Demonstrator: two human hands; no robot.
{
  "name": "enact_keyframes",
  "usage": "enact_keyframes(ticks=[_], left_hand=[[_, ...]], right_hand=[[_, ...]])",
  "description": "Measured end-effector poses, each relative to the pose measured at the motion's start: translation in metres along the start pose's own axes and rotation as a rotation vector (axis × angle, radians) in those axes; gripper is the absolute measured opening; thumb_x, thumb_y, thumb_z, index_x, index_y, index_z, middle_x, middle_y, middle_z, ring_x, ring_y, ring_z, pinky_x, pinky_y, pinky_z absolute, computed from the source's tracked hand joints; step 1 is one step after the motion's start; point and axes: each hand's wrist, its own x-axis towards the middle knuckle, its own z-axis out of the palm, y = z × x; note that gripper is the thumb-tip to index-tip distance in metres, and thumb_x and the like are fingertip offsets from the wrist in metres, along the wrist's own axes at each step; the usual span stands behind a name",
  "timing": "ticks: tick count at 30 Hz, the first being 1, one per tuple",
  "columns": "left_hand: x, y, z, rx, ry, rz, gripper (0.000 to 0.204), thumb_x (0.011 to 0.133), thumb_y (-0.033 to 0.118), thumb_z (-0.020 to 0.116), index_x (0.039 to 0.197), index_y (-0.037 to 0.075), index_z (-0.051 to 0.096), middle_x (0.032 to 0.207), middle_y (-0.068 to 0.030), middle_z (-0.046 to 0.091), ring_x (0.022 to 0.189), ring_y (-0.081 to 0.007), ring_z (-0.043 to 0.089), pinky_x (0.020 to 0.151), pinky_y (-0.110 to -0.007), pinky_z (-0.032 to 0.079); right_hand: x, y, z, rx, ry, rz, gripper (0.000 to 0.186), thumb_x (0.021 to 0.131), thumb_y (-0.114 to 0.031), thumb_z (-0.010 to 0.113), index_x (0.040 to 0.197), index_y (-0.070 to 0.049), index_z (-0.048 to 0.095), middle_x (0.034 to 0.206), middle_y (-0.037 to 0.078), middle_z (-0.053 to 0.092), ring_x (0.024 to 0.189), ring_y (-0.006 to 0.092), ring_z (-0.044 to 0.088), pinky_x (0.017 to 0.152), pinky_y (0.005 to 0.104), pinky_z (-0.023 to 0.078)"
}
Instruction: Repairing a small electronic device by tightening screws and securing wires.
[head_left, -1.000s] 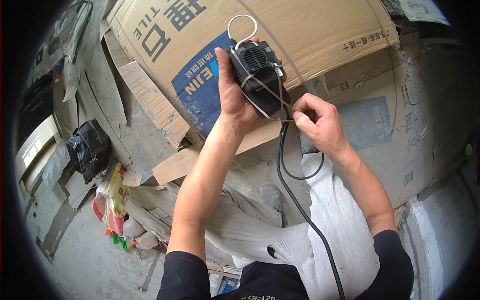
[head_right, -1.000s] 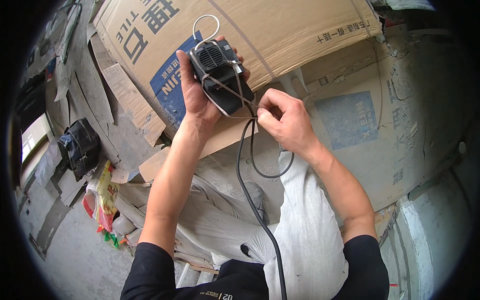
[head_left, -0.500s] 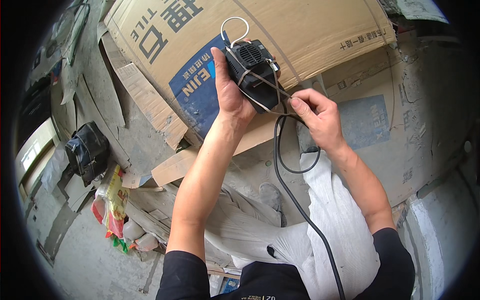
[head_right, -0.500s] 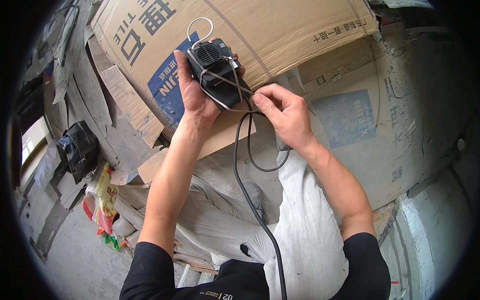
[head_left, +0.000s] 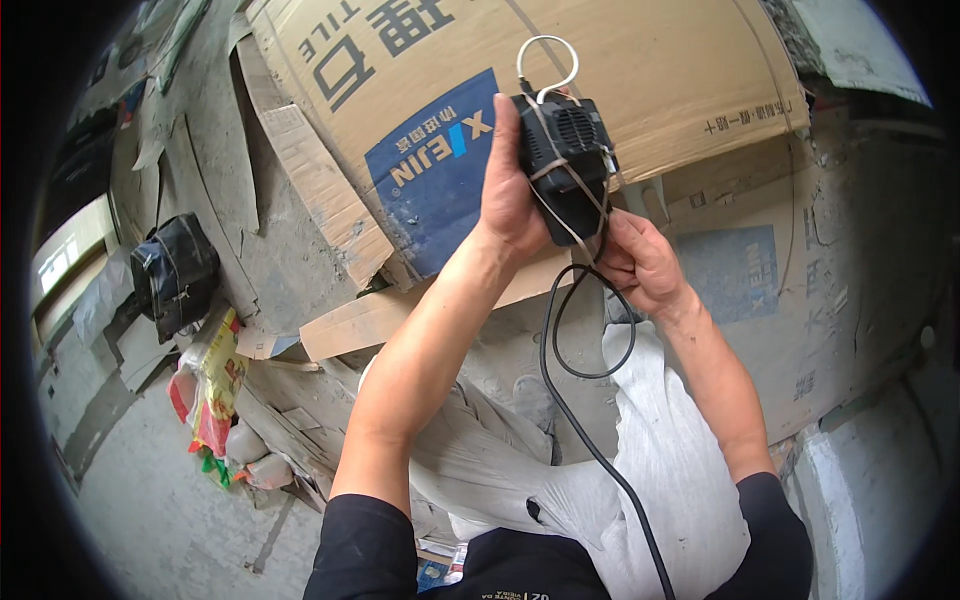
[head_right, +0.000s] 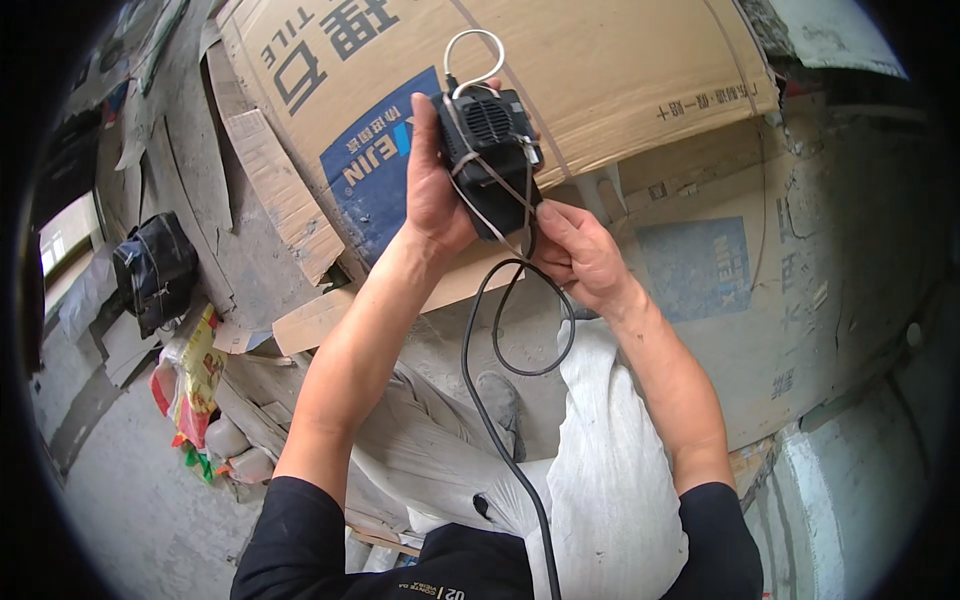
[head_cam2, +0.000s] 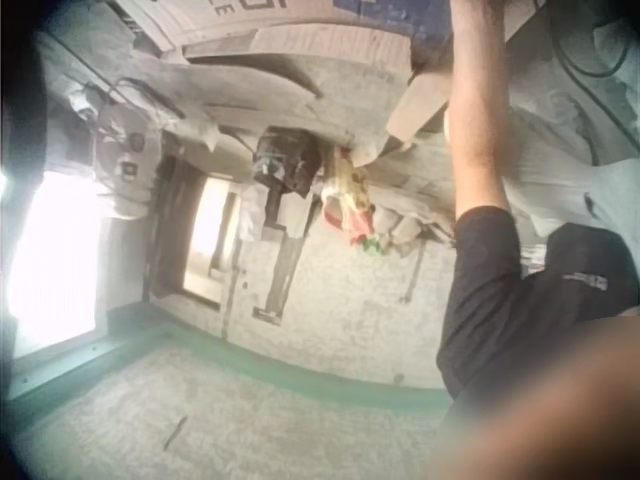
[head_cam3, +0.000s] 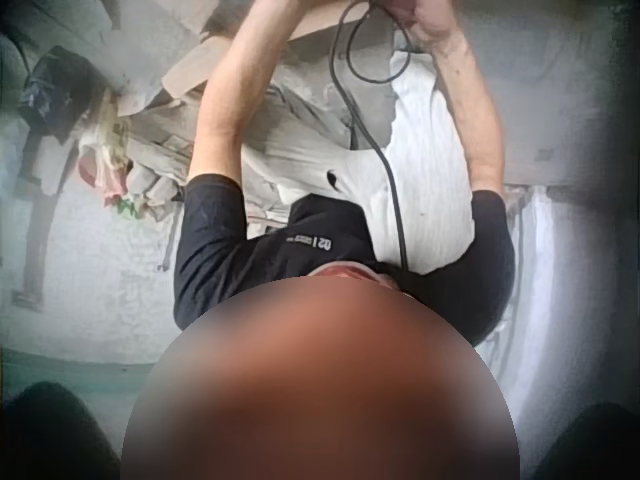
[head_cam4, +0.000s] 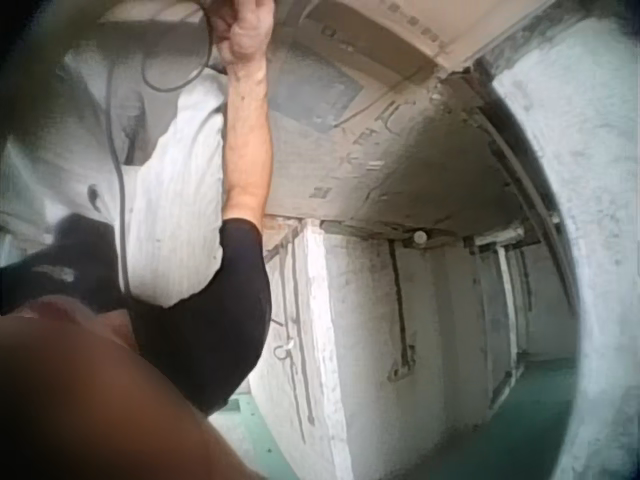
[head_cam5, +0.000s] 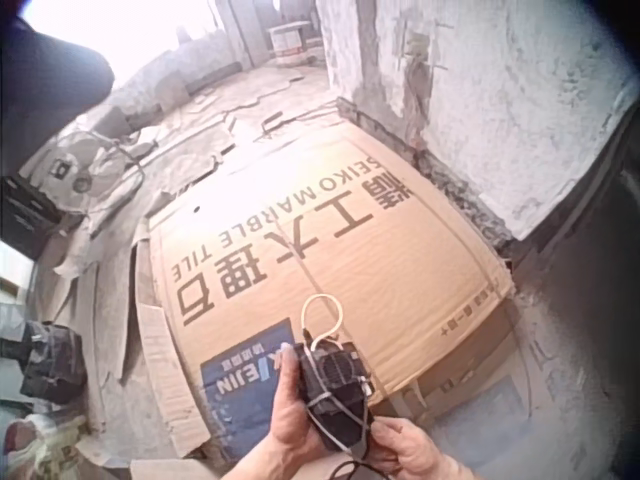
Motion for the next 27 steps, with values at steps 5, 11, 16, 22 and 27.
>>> enact_keyframes(ticks=[5,11,16,22,27], left_hand=[[-0.009,-0.001,0.023,0.093,-0.037,-0.04,0.086,0.115,0.08,0.049,0.166,0.01,0.056,0.15,-0.0193,0.073,0.132,-0.0358,0.076,0.115,-0.054,0.064],[-0.022,-0.017,0.029,0.279,-0.184,-0.035,0.054,0.124,0.037,0.064,0.167,0.005,0.055,0.15,-0.006,0.071,0.136,-0.016,0.069,0.118,-0.037,0.057],[-0.023,-0.023,0.031,0.396,-0.122,-0.032,0.054,0.126,0.032,0.061,0.17,0.003,0.056,0.148,-0.0068,0.074,0.134,-0.0174,0.071,0.119,-0.04,0.057],[-0.022,-0.028,0.03,0.688,0.068,-0.034,0.052,0.127,0.031,0.059,0.172,0.004,0.059,0.102,-0.0019,0.078,0.08,-0.0069,0.069,0.068,-0.025,0.057],[-0.02,-0.039,0.022,0.929,0.236,0.075,0.048,0.125,0.026,0.062,0.17,0.008,0.063,0.085,0.0046,0.071,0.073,-0.0032,0.06,0.066,-0.024,0.049]], right_hand=[[-0.002,0.003,-0.012,-0.055,-0.021,-0.095,0.035,0.117,-0.043,0.074,0.117,-0.008,0.07,0.072,-0.012,0.039,0.055,0.0005,0.028,0.049,0.023,0.021],[-0.018,-0.022,-0.018,-0.063,0.018,-0.225,0.04,0.117,-0.043,0.075,0.116,-0.004,0.075,0.078,-0.008,0.061,0.057,-0.0012,0.034,0.05,0.0225,0.024],[-0.028,-0.047,-0.012,-0.142,0.056,-0.386,0.044,0.116,-0.042,0.077,0.121,0.001,0.076,0.083,-0.002,0.07,0.058,-0.0012,0.038,0.051,0.0206,0.026],[-0.044,-0.054,-0.029,-0.232,0.078,-0.452,0.039,0.116,-0.037,0.078,0.124,0.001,0.077,0.086,-0.001,0.073,0.059,-0.0014,0.041,0.051,0.0187,0.028],[-0.044,-0.058,-0.006,-0.173,0.232,-0.387,0.033,0.117,-0.035,0.077,0.12,-0.002,0.076,0.08,-0.009,0.061,0.059,-0.0018,0.036,0.049,0.0195,0.025]])
